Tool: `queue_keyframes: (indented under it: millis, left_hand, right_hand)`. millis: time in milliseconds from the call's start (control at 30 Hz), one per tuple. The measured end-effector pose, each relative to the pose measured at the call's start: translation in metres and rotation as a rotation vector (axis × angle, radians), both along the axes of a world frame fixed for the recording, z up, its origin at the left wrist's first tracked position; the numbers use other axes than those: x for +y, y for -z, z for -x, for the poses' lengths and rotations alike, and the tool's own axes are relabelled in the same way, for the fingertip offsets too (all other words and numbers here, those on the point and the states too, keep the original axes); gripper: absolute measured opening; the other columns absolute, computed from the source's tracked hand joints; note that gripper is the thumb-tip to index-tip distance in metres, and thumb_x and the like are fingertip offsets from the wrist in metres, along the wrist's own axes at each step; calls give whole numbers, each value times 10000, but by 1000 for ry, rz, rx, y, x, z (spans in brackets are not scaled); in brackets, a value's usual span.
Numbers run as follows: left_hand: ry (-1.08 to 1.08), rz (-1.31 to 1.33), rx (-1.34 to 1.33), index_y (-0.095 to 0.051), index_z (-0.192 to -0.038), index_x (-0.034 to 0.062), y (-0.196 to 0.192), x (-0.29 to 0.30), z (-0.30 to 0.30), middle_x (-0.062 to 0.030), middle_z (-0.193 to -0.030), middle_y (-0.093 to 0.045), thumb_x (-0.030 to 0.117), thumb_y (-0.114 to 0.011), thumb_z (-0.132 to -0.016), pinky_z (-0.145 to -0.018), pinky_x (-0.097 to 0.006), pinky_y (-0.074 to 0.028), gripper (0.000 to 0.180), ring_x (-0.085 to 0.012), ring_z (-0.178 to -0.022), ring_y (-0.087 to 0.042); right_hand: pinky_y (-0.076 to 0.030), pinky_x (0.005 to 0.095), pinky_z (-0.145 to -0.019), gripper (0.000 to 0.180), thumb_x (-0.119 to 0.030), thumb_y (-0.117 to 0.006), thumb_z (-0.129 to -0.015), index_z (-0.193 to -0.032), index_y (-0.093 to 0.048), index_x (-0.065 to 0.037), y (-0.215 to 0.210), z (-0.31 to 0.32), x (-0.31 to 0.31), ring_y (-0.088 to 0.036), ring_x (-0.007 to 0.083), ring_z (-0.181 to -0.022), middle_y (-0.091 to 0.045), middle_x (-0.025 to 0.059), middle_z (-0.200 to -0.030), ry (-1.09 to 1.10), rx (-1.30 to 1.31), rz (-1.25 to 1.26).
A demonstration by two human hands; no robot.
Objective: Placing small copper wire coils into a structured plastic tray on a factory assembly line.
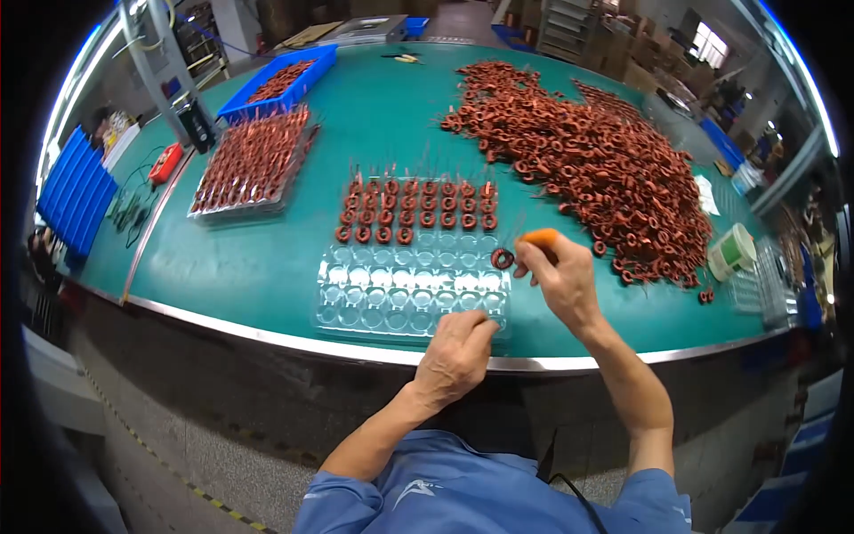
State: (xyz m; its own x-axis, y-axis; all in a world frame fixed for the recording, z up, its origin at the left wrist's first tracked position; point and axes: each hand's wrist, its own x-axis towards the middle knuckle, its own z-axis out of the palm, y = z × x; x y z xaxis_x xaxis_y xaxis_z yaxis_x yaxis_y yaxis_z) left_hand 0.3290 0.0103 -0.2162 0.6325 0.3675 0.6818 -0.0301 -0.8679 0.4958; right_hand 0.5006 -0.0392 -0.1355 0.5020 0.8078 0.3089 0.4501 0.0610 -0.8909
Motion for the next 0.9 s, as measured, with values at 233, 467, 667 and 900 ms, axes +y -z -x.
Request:
queue_keyframes:
  millis: [233,467,667,900]
  left_hand:
    - [32,69,22,-588,-939,-1,1,6,9,-129,-939,-562,-56,-613,-735,-766,-366,-456,213,-300,-854,-565]
    - [82,75,-10,-579,-921,7,2,0,-14,-157,-920,-577,-66,-589,-738,-771,-380,-461,197,-319,-865,-564]
    - [7,153,44,-581,-902,-8,9,3,6,-174,-927,-583,-61,-554,-783,-770,-396,-460,133,-344,-856,-566]
    - [90,152,40,-539,-892,-18,0,-9,-1,-160,-913,-535,-71,-518,-798,-770,-360,-441,111,-314,-856,-549]
  right_hand:
    - [-473,266,-513,205,-159,-577,-869,-898,-644,32,29,3,104,-633,125,-576,-646,88,-676,-176,-32,92]
    - [-516,414,-664,236,-222,-536,-823,-881,-672,-38,56,-22,134,-655,327,-755,-649,200,-819,-143,-557,269]
    - [-486,447,-688,185,-132,-600,-776,-810,-503,22,42,-34,104,-574,378,-832,-547,215,-849,-63,-650,-71]
    - [-428,403,-744,248,-85,-557,-738,-953,-533,35,14,-163,-25,-471,295,-977,-485,179,-994,586,-1457,377]
